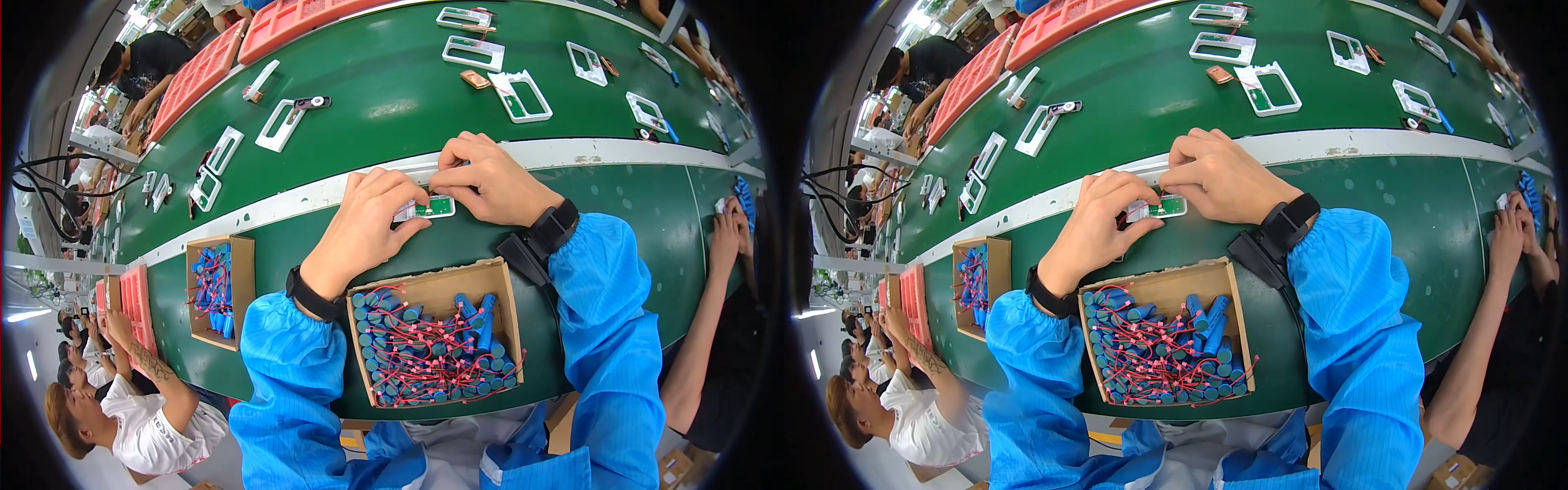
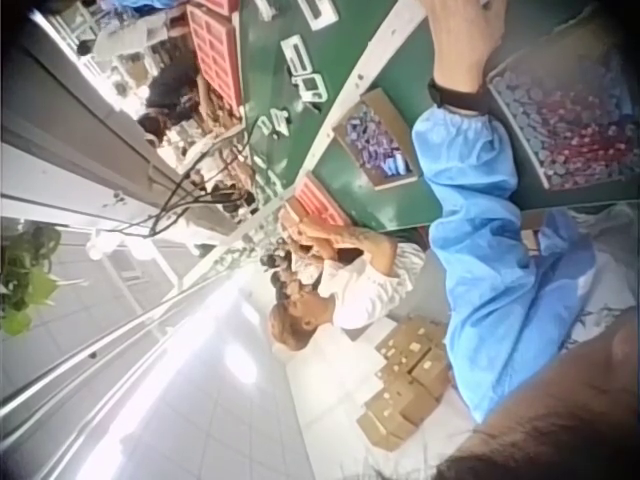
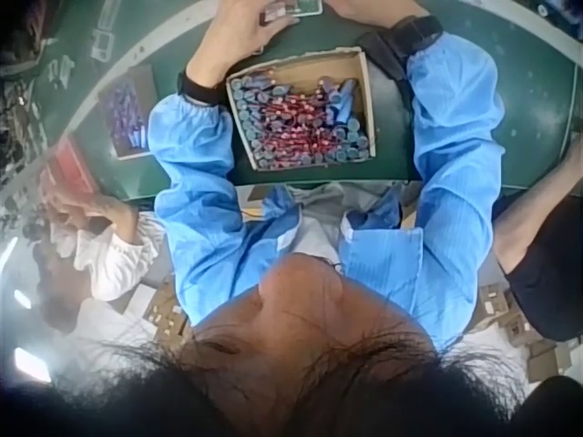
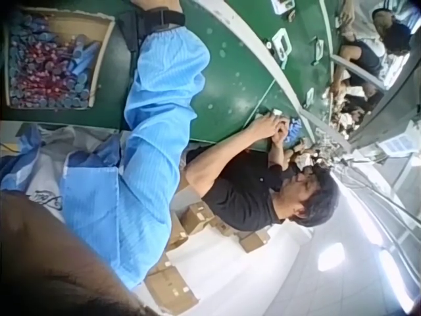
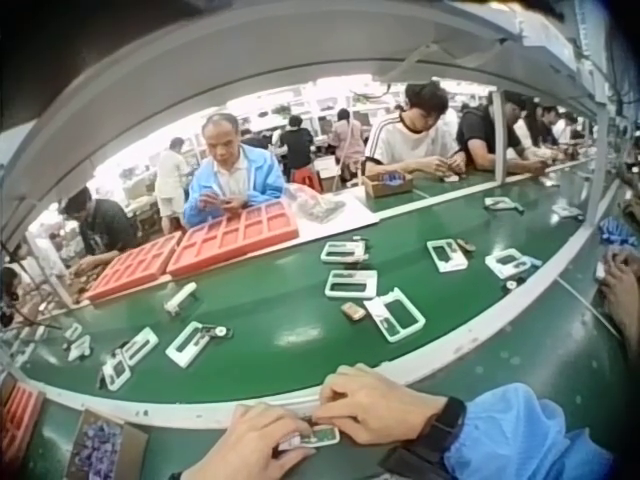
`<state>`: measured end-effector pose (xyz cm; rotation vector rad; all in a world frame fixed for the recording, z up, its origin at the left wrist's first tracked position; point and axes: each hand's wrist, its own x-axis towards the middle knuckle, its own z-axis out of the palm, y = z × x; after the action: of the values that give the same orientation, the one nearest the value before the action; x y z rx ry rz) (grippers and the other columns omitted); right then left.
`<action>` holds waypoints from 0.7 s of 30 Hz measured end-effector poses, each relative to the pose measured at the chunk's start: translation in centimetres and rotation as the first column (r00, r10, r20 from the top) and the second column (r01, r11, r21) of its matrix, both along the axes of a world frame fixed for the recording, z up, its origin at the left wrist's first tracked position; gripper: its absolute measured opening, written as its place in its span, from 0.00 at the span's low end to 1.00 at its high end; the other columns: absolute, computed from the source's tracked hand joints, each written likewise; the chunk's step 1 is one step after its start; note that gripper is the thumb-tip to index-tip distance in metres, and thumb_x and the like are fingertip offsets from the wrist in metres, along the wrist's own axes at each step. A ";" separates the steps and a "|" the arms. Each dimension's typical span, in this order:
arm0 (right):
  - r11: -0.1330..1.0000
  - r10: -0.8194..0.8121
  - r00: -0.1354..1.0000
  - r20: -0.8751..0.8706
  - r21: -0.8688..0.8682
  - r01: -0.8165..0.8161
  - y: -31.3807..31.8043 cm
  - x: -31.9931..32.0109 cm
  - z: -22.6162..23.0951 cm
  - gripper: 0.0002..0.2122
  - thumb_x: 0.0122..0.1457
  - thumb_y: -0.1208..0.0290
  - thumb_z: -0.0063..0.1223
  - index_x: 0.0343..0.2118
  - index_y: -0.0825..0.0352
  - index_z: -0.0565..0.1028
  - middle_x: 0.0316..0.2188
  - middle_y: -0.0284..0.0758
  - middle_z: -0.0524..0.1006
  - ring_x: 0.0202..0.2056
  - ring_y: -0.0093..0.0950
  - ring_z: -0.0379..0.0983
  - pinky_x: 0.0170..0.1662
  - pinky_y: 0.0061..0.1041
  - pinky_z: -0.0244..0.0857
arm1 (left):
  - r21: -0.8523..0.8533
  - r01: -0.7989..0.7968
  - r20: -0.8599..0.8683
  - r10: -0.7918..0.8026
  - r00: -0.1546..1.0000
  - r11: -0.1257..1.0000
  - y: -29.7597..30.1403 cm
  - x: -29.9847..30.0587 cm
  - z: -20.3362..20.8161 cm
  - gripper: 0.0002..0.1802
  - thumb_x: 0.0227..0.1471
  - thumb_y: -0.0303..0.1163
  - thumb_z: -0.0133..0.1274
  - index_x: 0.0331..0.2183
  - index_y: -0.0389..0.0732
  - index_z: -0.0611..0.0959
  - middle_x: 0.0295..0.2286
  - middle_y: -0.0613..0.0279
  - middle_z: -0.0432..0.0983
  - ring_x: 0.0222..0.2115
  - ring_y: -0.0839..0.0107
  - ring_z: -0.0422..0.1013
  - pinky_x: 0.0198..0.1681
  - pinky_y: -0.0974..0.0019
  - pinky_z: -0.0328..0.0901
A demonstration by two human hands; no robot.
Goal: The person picks up a white plastic frame and a battery from a box, then fits the battery into the frame. They place a circuit board and a speaker into the frame, connecting the wires and pressing the components into position before setting the assembly aside.
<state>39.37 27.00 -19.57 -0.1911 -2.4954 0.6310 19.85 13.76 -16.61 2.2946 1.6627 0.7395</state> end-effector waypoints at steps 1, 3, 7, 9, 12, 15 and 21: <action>1.000 0.000 1.000 0.000 0.000 0.000 0.0 0.0 0.0 0.06 0.51 0.78 0.61 0.33 0.63 0.81 0.31 0.32 0.71 0.38 0.32 0.69 0.45 0.32 0.61 | -0.001 0.001 0.001 -0.001 1.000 1.000 0.0 0.0 0.0 0.14 0.42 0.29 0.68 0.34 0.43 0.82 0.34 0.66 0.77 0.38 0.65 0.70 0.49 0.61 0.58; 1.000 -0.004 1.000 -0.001 -0.008 0.004 0.0 0.0 0.0 0.06 0.51 0.78 0.61 0.33 0.63 0.81 0.32 0.32 0.72 0.38 0.32 0.69 0.45 0.32 0.61 | -0.001 0.002 0.003 -0.002 1.000 1.000 0.0 0.0 -0.1 0.14 0.42 0.29 0.68 0.34 0.43 0.82 0.34 0.66 0.77 0.38 0.65 0.70 0.49 0.61 0.58; 1.000 0.003 1.000 -0.008 -0.003 -0.003 0.1 0.0 -0.1 0.06 0.51 0.78 0.61 0.32 0.63 0.81 0.32 0.32 0.72 0.38 0.32 0.69 0.44 0.32 0.62 | -0.011 0.004 0.011 -0.004 1.000 1.000 0.1 -0.1 -0.3 0.14 0.42 0.29 0.68 0.34 0.43 0.82 0.34 0.66 0.77 0.38 0.65 0.70 0.49 0.61 0.58; 1.000 0.008 1.000 -0.011 0.001 -0.008 0.2 0.0 -0.1 0.06 0.51 0.78 0.61 0.32 0.64 0.81 0.32 0.32 0.72 0.38 0.32 0.69 0.44 0.32 0.62 | -0.020 0.003 0.006 -0.003 1.000 1.000 0.1 -0.1 -0.3 0.14 0.42 0.28 0.68 0.34 0.43 0.82 0.34 0.66 0.76 0.38 0.65 0.70 0.49 0.61 0.58; 1.000 0.012 1.000 -0.020 -0.028 -0.013 0.1 -0.1 -0.2 0.06 0.51 0.79 0.61 0.33 0.64 0.81 0.31 0.32 0.72 0.37 0.32 0.69 0.43 0.32 0.62 | -0.026 0.001 0.011 0.000 1.000 1.000 0.1 0.0 -0.2 0.13 0.43 0.28 0.68 0.34 0.42 0.82 0.34 0.66 0.76 0.38 0.65 0.70 0.49 0.62 0.58; 0.999 0.014 1.000 -0.020 -0.037 -0.014 0.1 -0.1 -0.1 0.06 0.51 0.79 0.61 0.33 0.64 0.82 0.31 0.33 0.72 0.37 0.32 0.69 0.43 0.32 0.62 | -0.030 -0.002 0.025 0.003 1.000 1.000 0.2 0.1 -0.2 0.13 0.43 0.28 0.67 0.33 0.42 0.82 0.34 0.66 0.76 0.38 0.65 0.70 0.49 0.62 0.58; 0.998 0.021 1.000 -0.014 -0.053 -0.021 0.2 0.0 -0.1 0.06 0.51 0.80 0.61 0.33 0.64 0.82 0.31 0.33 0.72 0.37 0.32 0.68 0.43 0.32 0.62 | -0.027 0.013 0.014 -0.013 1.000 1.000 0.2 0.0 -0.2 0.13 0.43 0.27 0.67 0.33 0.43 0.81 0.34 0.66 0.76 0.38 0.65 0.70 0.48 0.62 0.59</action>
<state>39.36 27.23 -19.71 -0.1802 -2.4727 0.7056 19.80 14.00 -16.86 2.2745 1.6402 0.7242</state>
